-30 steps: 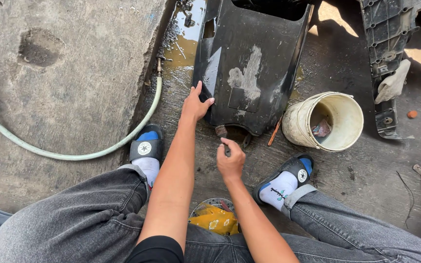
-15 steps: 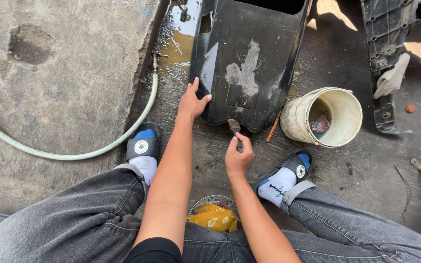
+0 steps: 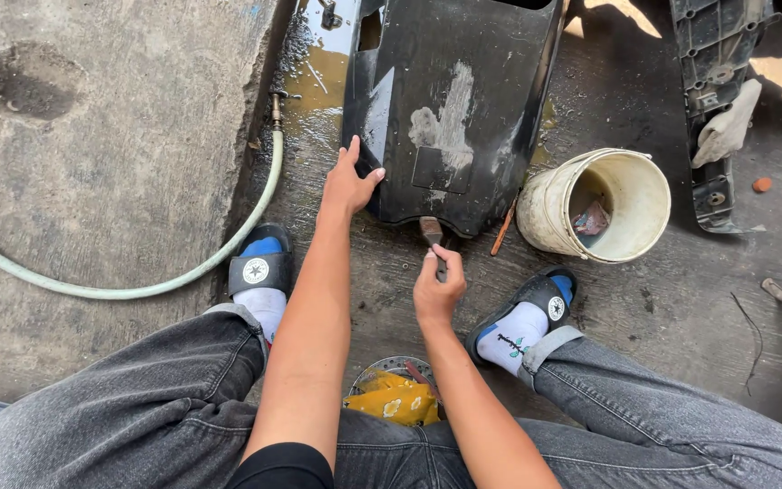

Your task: The person sits on the floor and scrubs a black motorcycle part with a brush dipped in a bucket of liquid. They clean both the interior and exterior surfaces of the part, occasionally flipping it over to reach different areas.

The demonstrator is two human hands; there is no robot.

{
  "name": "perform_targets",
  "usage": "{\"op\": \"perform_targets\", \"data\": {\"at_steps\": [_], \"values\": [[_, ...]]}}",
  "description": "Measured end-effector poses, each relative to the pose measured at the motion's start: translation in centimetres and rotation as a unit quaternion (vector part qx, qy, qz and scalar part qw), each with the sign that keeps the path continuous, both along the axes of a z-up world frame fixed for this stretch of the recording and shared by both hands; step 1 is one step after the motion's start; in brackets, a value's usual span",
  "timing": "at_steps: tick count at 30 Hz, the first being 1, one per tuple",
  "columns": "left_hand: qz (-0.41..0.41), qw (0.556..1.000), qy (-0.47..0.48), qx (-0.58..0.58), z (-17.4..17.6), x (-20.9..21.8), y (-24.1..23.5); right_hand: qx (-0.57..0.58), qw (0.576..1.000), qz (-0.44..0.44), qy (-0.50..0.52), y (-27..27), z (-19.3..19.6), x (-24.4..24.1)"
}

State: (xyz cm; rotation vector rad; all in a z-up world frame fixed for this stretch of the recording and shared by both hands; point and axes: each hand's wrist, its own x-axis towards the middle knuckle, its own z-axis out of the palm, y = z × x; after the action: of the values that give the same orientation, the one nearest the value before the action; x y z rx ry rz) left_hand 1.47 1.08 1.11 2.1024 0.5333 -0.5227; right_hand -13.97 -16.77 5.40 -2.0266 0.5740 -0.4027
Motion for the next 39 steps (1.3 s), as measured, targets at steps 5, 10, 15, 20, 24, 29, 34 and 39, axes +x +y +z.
{"op": "perform_targets", "data": {"at_steps": [5, 10, 15, 20, 24, 29, 34, 39], "values": [[0.003, 1.0, 0.002, -0.002, 0.3, 0.0, 0.0, -0.011, 1.0, -0.022, 0.004, 0.2, -0.1, -0.1], [0.007, 1.0, -0.002, -0.007, 0.0, -0.1, 0.0, -0.01, 0.994, 0.106, 0.016, 0.8, 0.9, -0.5], [0.0, 1.0, -0.003, -0.001, -0.9, 0.1, 0.0, -0.006, 0.993, 0.12, 0.0, 1.5, -0.1, -0.9], [-0.001, 1.0, -0.002, -0.001, -1.4, 0.2, 0.1, 0.009, 0.986, 0.165, 0.002, 2.6, 0.5, -1.3], [0.001, 1.0, 0.0, -0.007, -1.1, 0.2, 0.0, -0.01, 0.995, 0.088, -0.038, 1.1, -0.7, -0.7], [-0.002, 1.0, 0.009, -0.002, -0.6, 0.0, 0.1, 0.027, 0.997, -0.065, -0.03, -1.6, -1.5, 0.0], [0.003, 1.0, 0.007, 0.001, -0.8, 0.1, 0.0, 0.047, 0.983, -0.177, -0.007, -3.0, -3.1, -0.1], [0.011, 1.0, -0.002, -0.001, -0.4, -0.1, 0.1, 0.076, 0.965, -0.247, 0.047, -3.7, -4.8, 0.4]]}}
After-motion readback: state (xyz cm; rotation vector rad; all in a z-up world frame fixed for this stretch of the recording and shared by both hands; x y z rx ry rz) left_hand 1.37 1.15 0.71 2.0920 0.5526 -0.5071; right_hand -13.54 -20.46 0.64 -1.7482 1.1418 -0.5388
